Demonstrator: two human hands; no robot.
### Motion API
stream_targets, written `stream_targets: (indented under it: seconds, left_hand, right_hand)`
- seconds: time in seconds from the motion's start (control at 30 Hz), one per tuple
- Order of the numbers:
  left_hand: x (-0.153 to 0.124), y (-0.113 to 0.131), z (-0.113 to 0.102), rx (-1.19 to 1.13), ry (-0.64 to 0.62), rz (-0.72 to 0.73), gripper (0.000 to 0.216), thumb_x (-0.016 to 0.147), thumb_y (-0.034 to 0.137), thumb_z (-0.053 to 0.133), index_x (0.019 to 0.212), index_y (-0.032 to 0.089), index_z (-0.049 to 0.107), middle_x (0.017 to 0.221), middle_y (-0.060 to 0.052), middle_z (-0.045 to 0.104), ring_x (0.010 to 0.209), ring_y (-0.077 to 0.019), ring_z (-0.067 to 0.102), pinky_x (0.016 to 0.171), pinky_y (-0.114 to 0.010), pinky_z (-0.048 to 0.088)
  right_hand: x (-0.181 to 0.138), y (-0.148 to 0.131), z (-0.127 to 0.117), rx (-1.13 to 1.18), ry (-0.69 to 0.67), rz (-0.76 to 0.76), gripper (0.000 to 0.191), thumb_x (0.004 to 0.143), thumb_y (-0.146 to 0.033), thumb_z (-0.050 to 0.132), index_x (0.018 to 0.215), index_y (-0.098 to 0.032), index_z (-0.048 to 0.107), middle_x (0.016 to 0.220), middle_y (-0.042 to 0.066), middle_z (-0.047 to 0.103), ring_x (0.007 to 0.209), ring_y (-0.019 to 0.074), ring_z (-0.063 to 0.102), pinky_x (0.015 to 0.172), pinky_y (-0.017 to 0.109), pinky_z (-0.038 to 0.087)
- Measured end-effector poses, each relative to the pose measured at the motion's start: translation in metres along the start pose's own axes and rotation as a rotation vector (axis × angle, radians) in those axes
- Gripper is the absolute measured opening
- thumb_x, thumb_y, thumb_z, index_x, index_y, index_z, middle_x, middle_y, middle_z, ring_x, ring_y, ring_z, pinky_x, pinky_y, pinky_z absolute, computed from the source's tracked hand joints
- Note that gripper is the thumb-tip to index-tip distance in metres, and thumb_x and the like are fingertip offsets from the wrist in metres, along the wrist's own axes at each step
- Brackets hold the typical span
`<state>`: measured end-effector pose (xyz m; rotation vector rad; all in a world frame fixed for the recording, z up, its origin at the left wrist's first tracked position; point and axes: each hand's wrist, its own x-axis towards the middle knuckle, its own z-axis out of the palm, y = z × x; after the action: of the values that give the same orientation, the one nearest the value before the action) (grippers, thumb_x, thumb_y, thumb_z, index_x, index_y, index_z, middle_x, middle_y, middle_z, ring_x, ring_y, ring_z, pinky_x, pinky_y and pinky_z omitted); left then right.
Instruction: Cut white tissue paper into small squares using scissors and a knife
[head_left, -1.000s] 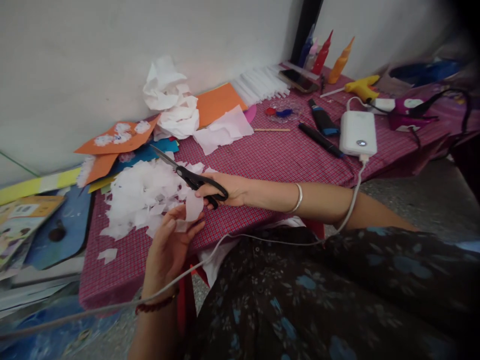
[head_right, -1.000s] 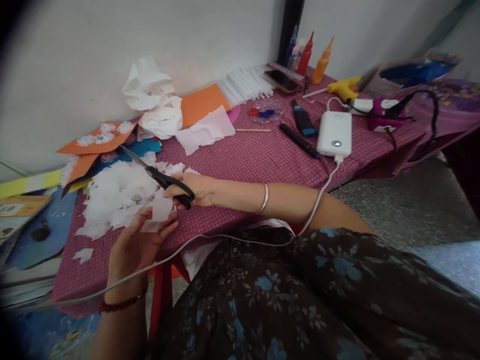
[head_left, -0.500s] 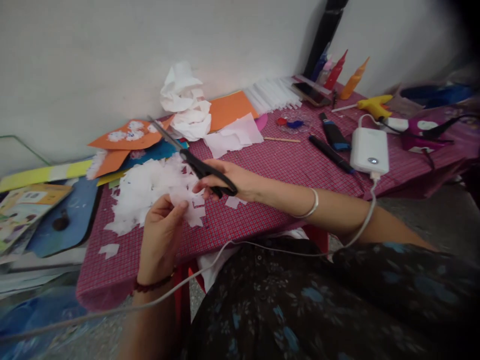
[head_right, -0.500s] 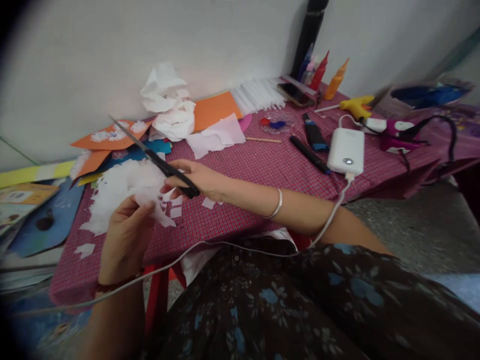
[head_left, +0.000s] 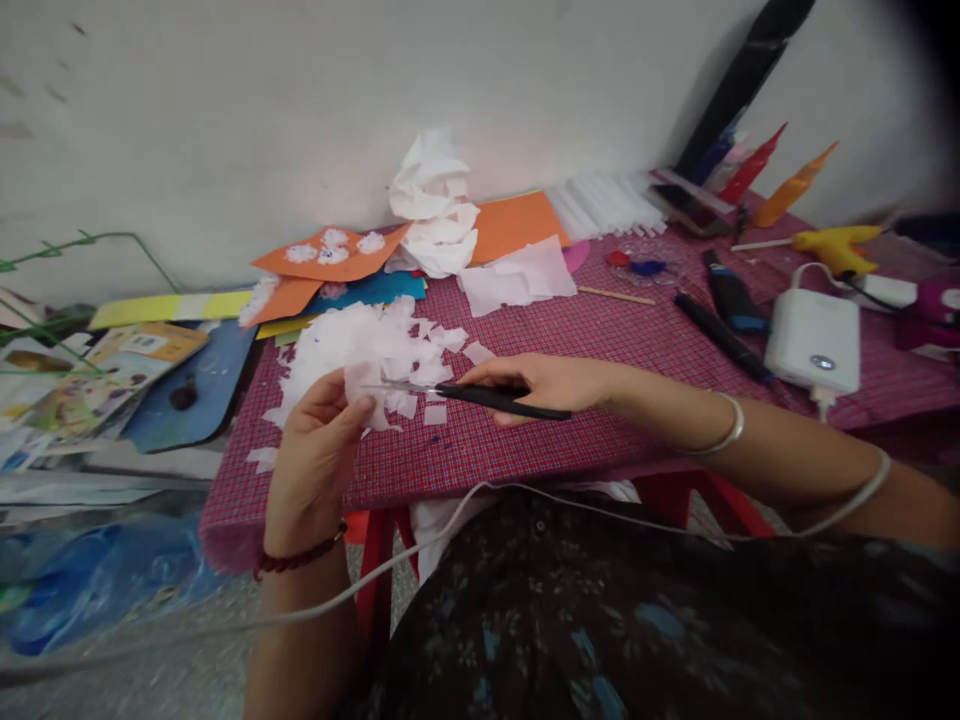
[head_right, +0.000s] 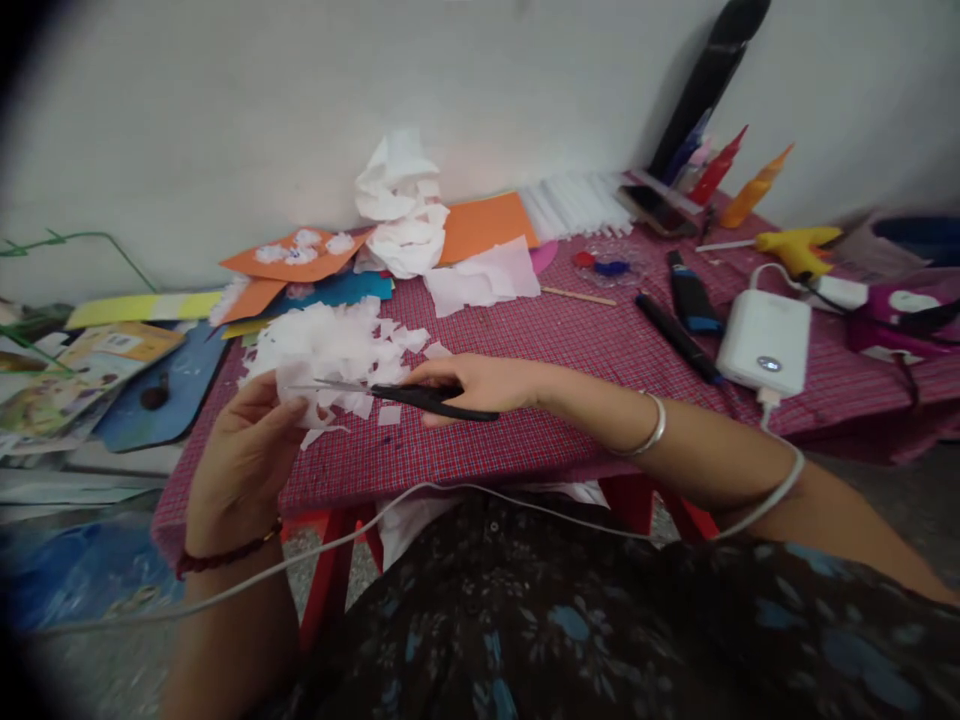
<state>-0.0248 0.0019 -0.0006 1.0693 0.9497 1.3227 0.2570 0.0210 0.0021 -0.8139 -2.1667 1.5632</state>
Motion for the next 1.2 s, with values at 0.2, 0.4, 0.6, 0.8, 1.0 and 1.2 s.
stream_targets:
  seconds: [0.2, 0.4, 0.6, 0.8, 1.0, 1.2]
  left_hand:
    - [-0.001, 0.003, -0.002, 0.074, -0.012, -0.099, 0.042, 0.064, 0.013, 0.086, 0.104, 0.019, 0.075, 0.095, -0.005, 0.078, 0.078, -0.0142, 0.073, 0.067, -0.02, 0.06]
    - [-0.001, 0.002, -0.002, 0.066, -0.043, -0.137, 0.045, 0.063, 0.014, 0.087, 0.105, 0.019, 0.075, 0.096, -0.005, 0.079, 0.079, -0.0158, 0.074, 0.07, -0.022, 0.062]
    - [-0.001, 0.002, -0.001, 0.059, -0.047, -0.149, 0.044, 0.063, 0.015, 0.087, 0.105, 0.02, 0.075, 0.093, -0.004, 0.078, 0.075, -0.0153, 0.073, 0.063, -0.021, 0.061]
    - [0.0, -0.001, -0.003, -0.001, -0.092, -0.096, 0.046, 0.067, 0.016, 0.086, 0.11, 0.022, 0.074, 0.088, -0.002, 0.076, 0.071, -0.0116, 0.07, 0.068, -0.019, 0.06]
    - [0.002, -0.005, 0.0, 0.016, -0.089, -0.034, 0.047, 0.071, 0.015, 0.084, 0.115, 0.022, 0.071, 0.094, -0.003, 0.075, 0.075, -0.0117, 0.069, 0.067, -0.019, 0.059]
    - [0.001, -0.007, 0.0, 0.081, -0.015, -0.018, 0.041, 0.074, 0.016, 0.08, 0.114, 0.022, 0.071, 0.085, 0.0, 0.072, 0.069, -0.0094, 0.065, 0.063, -0.018, 0.055]
  right_hand:
    - [0.004, 0.0, -0.001, 0.151, -0.058, 0.058, 0.071, 0.081, -0.053, 0.072, 0.135, -0.01, 0.056, 0.096, 0.005, 0.062, 0.076, 0.0138, 0.053, 0.068, 0.029, 0.045]
    - [0.003, 0.002, -0.001, 0.279, -0.078, 0.149, 0.072, 0.077, -0.051, 0.077, 0.134, -0.014, 0.055, 0.085, 0.001, 0.061, 0.064, 0.0097, 0.051, 0.057, 0.025, 0.041]
    - [0.006, 0.002, 0.004, 0.3, -0.072, 0.191, 0.062, 0.082, -0.043, 0.074, 0.134, -0.014, 0.055, 0.083, 0.0, 0.06, 0.064, 0.0096, 0.052, 0.054, 0.024, 0.041]
    - [0.008, 0.006, 0.007, 0.32, -0.064, 0.195, 0.063, 0.083, -0.042, 0.073, 0.136, -0.015, 0.052, 0.087, 0.001, 0.062, 0.07, 0.0109, 0.056, 0.06, 0.025, 0.045]
    - [0.006, 0.01, 0.011, 0.435, -0.061, 0.194, 0.054, 0.085, -0.04, 0.073, 0.13, -0.017, 0.054, 0.088, -0.001, 0.06, 0.074, 0.0099, 0.057, 0.066, 0.023, 0.048]
    - [0.004, 0.014, 0.012, 0.471, -0.091, 0.146, 0.048, 0.086, -0.043, 0.073, 0.122, -0.016, 0.056, 0.081, -0.003, 0.06, 0.062, 0.0071, 0.052, 0.056, 0.022, 0.043]
